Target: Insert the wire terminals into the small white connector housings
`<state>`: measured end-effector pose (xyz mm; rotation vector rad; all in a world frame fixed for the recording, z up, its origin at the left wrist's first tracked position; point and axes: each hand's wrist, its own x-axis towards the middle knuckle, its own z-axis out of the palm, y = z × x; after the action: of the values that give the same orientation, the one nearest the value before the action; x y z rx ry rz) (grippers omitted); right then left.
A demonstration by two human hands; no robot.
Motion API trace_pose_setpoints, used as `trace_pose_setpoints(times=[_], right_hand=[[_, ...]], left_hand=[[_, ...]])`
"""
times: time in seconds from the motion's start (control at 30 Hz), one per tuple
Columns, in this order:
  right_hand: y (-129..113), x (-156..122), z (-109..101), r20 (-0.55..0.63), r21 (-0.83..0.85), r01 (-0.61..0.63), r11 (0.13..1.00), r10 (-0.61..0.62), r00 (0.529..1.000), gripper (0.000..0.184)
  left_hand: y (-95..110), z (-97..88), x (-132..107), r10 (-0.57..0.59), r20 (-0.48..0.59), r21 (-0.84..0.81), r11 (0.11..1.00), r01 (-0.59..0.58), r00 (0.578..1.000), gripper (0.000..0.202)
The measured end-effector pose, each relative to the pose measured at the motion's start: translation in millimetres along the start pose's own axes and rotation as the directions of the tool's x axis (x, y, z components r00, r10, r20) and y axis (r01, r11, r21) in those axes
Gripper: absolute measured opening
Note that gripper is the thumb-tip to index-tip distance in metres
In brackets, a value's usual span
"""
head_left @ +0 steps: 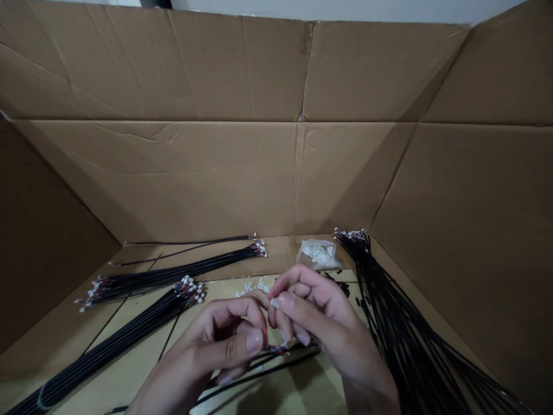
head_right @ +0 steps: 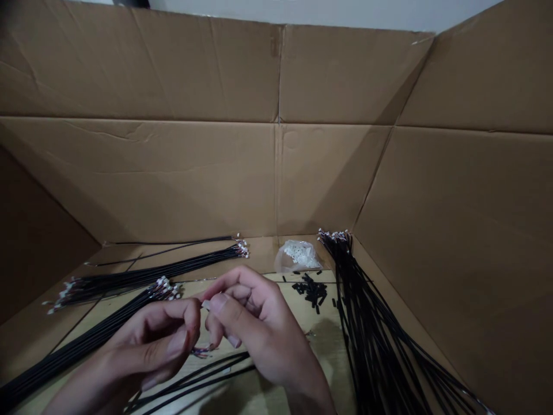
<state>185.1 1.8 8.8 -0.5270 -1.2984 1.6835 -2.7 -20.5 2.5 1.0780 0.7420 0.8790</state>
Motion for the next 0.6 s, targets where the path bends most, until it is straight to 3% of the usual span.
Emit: trace_pose_setpoints(times=[0.33,0.6], right_hand=[[-3.3,-2.4,6.2,-0.056,-0.053,-0.005,0.999,0.002,0.998,0.002],[-3.7,-4.7,5.4,-0.018,-0.040,-0.003,0.999,0.003,1.000,0.002]], left_hand=[[0.4,3.2,2.1,-0.019,0.008,-0.103,0.994,0.020,1.000,0.029],[0.1,4.2,3.6,-0.067,0.010,-0.115,0.991,0.068,0.998,0.032]])
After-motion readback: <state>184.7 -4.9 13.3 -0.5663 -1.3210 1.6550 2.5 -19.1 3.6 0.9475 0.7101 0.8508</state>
